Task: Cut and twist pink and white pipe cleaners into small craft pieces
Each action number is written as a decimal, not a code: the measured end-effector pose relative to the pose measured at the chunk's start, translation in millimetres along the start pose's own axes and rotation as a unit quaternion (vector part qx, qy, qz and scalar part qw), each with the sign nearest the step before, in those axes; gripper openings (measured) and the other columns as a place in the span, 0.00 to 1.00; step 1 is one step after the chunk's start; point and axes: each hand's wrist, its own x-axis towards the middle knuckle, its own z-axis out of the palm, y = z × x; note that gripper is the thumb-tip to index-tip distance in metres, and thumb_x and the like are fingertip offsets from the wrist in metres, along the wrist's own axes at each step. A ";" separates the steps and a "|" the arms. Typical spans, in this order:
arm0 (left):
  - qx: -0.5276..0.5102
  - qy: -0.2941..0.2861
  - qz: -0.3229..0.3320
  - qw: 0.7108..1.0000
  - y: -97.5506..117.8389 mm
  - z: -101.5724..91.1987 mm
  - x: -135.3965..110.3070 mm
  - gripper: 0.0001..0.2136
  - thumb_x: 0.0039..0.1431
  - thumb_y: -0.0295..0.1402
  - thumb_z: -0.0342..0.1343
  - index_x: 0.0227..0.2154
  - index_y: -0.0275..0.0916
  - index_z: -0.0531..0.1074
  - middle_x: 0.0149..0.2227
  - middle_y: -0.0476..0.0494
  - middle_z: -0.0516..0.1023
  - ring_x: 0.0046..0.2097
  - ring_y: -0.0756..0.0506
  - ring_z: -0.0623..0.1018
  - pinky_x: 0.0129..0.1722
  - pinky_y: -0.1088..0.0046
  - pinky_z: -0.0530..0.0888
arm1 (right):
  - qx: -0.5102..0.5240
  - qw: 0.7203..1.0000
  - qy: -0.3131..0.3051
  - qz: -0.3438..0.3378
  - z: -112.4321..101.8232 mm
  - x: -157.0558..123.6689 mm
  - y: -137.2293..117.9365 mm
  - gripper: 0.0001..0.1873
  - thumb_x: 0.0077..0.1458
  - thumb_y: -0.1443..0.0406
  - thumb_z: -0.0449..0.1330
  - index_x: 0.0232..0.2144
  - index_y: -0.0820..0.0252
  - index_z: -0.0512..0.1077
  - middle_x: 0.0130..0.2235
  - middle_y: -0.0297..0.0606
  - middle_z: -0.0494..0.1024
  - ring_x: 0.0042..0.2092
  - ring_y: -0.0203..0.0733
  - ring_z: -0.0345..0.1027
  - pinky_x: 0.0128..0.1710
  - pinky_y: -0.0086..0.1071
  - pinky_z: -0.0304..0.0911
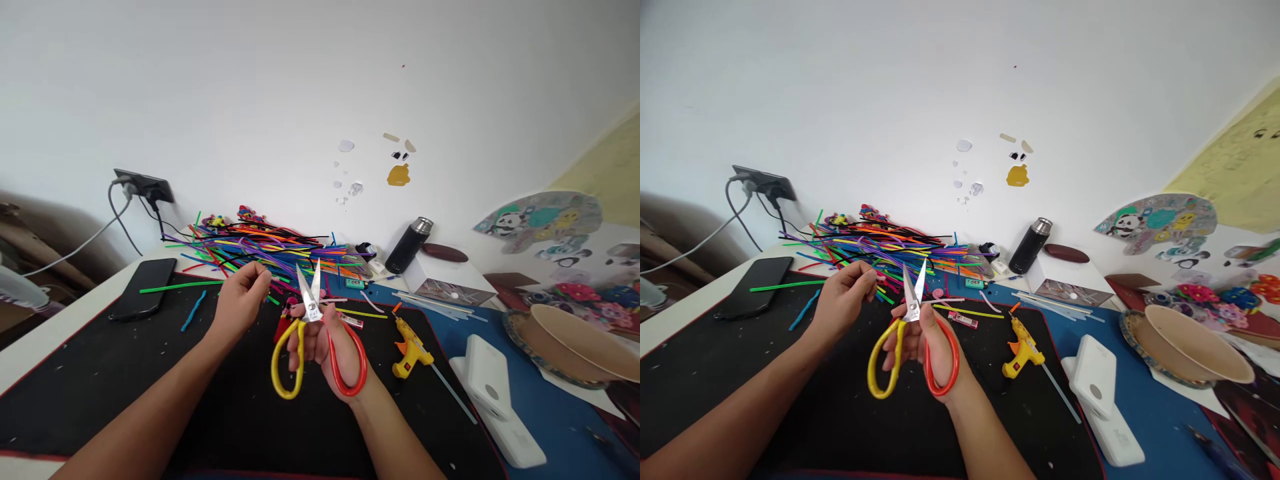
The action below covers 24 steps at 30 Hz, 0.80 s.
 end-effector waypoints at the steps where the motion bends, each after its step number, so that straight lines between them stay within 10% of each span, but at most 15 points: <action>1: -0.001 -0.002 0.000 1.000 -0.5 0.1 -0.1 0.15 0.65 0.39 0.54 0.23 0.43 0.64 0.20 0.53 0.65 0.24 0.49 0.65 0.27 0.71 0.63 | -0.018 0.999 0.024 -0.014 -0.5 0.4 -0.2 0.42 0.56 0.30 0.54 0.48 0.60 0.72 0.30 0.39 0.80 0.25 0.42 0.75 0.29 0.33 0.66; 24: 0.038 -0.050 -0.024 0.998 0.3 4.8 -2.5 0.14 0.59 0.41 0.54 0.21 0.43 0.62 0.19 0.55 0.63 0.23 0.50 0.61 0.24 0.73 0.59 | -0.310 0.946 0.090 -0.019 1.0 -1.2 13.5 0.22 0.62 0.44 0.64 0.41 0.55 0.77 0.29 0.33 0.74 0.23 0.35 0.64 0.23 0.28 0.57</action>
